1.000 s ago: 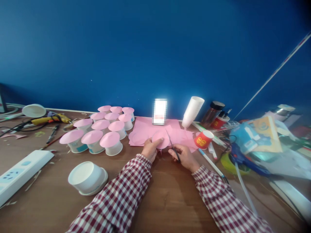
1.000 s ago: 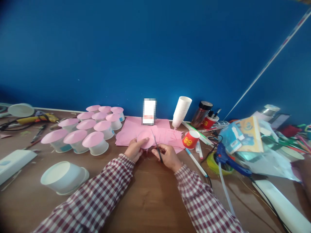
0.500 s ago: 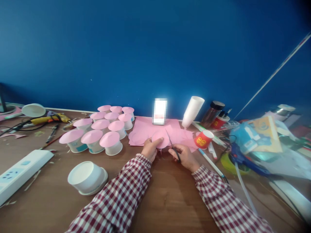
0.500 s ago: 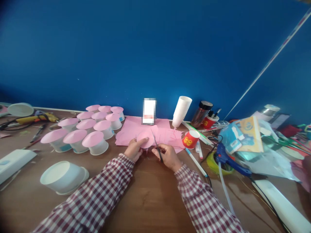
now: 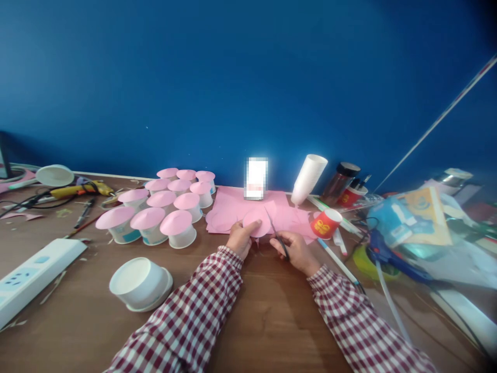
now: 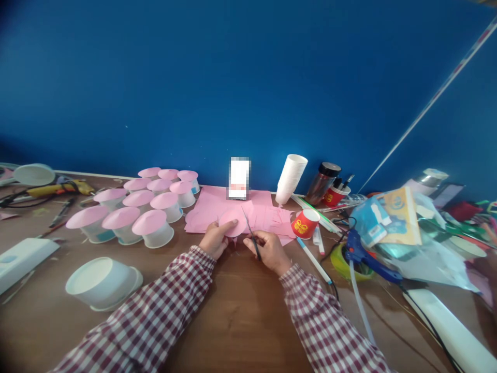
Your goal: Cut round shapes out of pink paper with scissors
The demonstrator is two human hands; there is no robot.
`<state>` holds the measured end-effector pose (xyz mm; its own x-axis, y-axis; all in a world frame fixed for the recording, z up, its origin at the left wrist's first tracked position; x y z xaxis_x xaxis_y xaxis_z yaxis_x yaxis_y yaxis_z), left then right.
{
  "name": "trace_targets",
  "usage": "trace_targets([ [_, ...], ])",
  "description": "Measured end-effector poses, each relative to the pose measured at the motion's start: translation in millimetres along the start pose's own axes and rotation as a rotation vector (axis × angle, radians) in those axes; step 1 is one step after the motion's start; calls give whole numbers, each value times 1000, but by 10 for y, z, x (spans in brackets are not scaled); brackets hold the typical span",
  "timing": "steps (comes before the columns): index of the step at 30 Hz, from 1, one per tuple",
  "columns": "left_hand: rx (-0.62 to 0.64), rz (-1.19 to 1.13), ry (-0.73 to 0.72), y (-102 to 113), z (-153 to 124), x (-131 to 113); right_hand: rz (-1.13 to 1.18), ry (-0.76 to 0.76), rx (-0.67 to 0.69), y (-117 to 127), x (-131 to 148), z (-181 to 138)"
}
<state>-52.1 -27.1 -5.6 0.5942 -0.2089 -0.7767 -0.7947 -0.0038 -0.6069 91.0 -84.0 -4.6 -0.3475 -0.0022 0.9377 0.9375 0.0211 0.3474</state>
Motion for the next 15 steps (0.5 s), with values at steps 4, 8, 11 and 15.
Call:
trace_targets([
  [4,8,-3,-17,11,7,10,-4,0,6,3,2,1],
  [8,16,-18,-19,16,15,20,-16,-3,9,5,6,-1],
  [11,15,-21,-17,12,14,17,-18,-13,16,4,3,1],
  [15,-12,-15,-13,15,15,17,-25,-17,12,2,7,-2],
])
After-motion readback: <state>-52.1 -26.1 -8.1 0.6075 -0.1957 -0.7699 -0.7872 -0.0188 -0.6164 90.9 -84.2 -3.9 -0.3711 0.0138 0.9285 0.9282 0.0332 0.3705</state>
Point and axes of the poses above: each hand's wrist, its own z-axis towards the middle knuckle, its own y-axis out of the back of the hand, x = y × z, the point moved 2 cm from there along z, towards the middle knuckle, and after that the axes turned 6 degrees about -y, right-handed, at the moved point
